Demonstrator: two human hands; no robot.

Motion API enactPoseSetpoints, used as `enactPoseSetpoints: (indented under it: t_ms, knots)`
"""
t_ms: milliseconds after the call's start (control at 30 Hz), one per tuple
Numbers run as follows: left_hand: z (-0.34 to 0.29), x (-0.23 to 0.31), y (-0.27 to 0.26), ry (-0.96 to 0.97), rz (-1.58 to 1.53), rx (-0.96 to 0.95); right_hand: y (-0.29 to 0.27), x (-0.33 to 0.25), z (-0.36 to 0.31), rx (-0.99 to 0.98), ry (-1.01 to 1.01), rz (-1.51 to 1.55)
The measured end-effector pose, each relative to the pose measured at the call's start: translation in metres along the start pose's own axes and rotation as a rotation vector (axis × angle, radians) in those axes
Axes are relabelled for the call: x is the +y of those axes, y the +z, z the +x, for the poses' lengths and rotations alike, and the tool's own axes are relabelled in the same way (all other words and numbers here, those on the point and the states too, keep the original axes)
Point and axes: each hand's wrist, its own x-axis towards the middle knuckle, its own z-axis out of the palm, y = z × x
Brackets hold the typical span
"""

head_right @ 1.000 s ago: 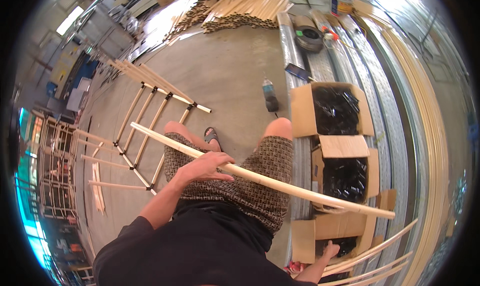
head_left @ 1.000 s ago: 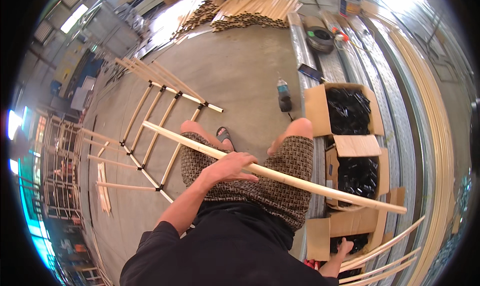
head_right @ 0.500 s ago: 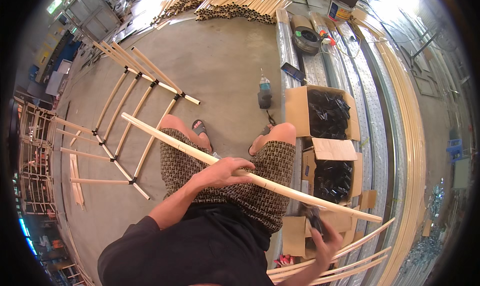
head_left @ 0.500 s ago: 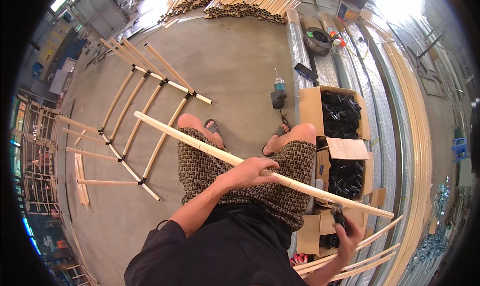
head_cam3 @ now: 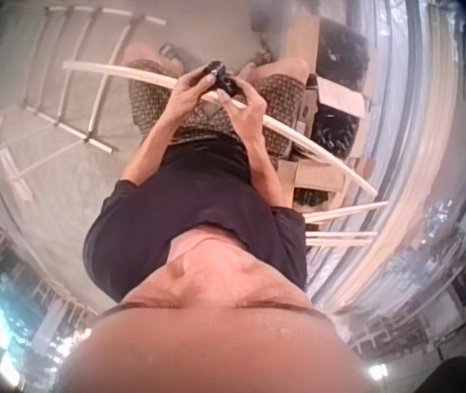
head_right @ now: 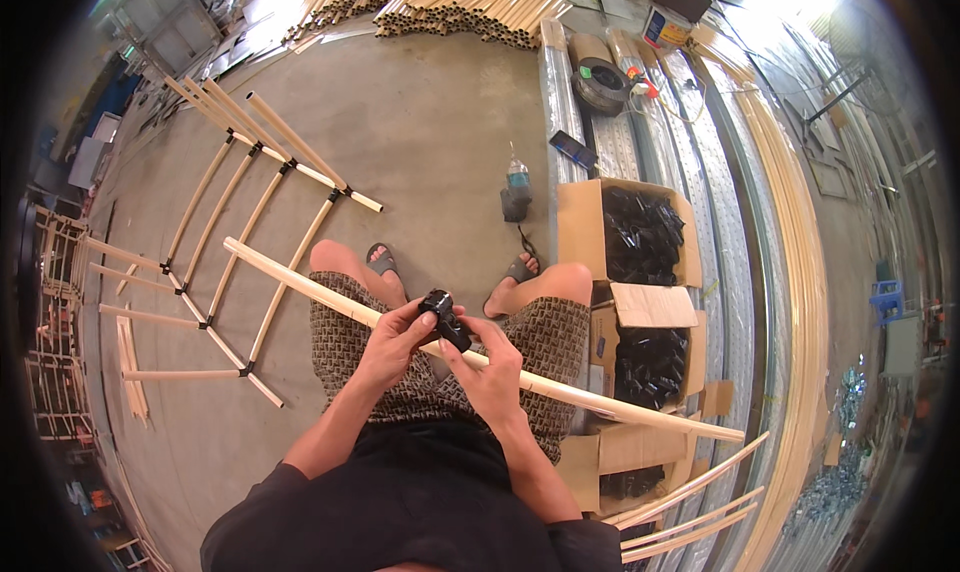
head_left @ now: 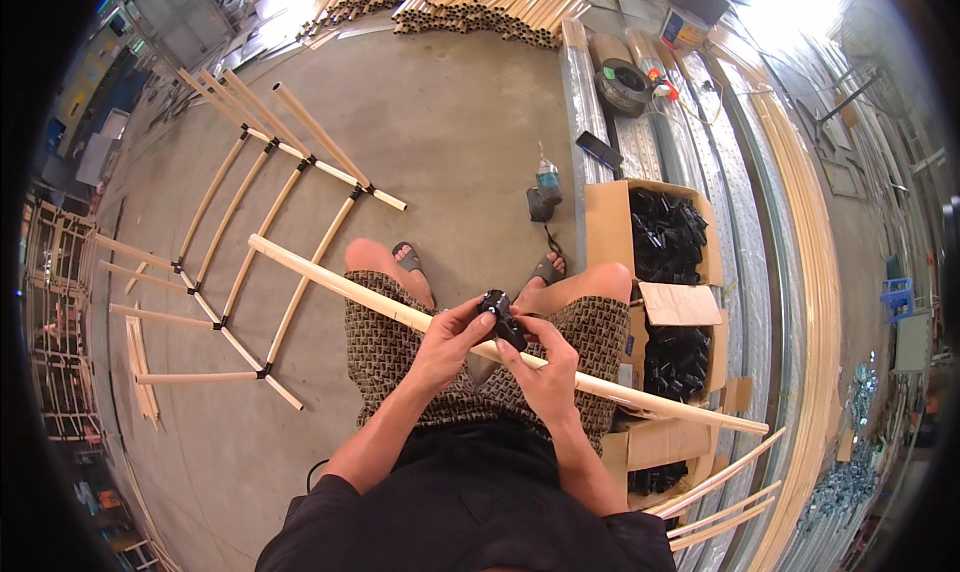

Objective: The person assembles a wooden structure by attaching black plastic connectors to wooden poles. The person picks up a wooden pole, slides a connector onto the end, and then places the pole with the connector into an existing wooden framework on the floor. The person also gathers more wooden poles from a large stack.

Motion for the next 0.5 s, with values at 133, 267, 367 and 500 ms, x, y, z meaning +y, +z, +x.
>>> enactPoseSetpoints:
  t_ms: [133, 267, 367, 500]
  knots:
    - [0.000, -0.002, -0.002, -0.031, 0.034, 0.055, 0.001, 0.003, 0.003, 0.019, -0.117, -0.168]
    - [0.003, 0.000, 0.000, -0.026, 0.193, 0.075, 0.004, -0.007, 0.006, -0.027, 0.045, -0.069]
    - [0.003, 0.002, -0.001, 0.021, 0.415, 0.072, 0.001, -0.014, 0.015, -0.090, 0.101, -0.029]
    - [0.000, 0.019, 0.005, 0.129, 0.813, 0.067, 0.004, -0.006, 0.014, -0.068, -0.025, -0.075]
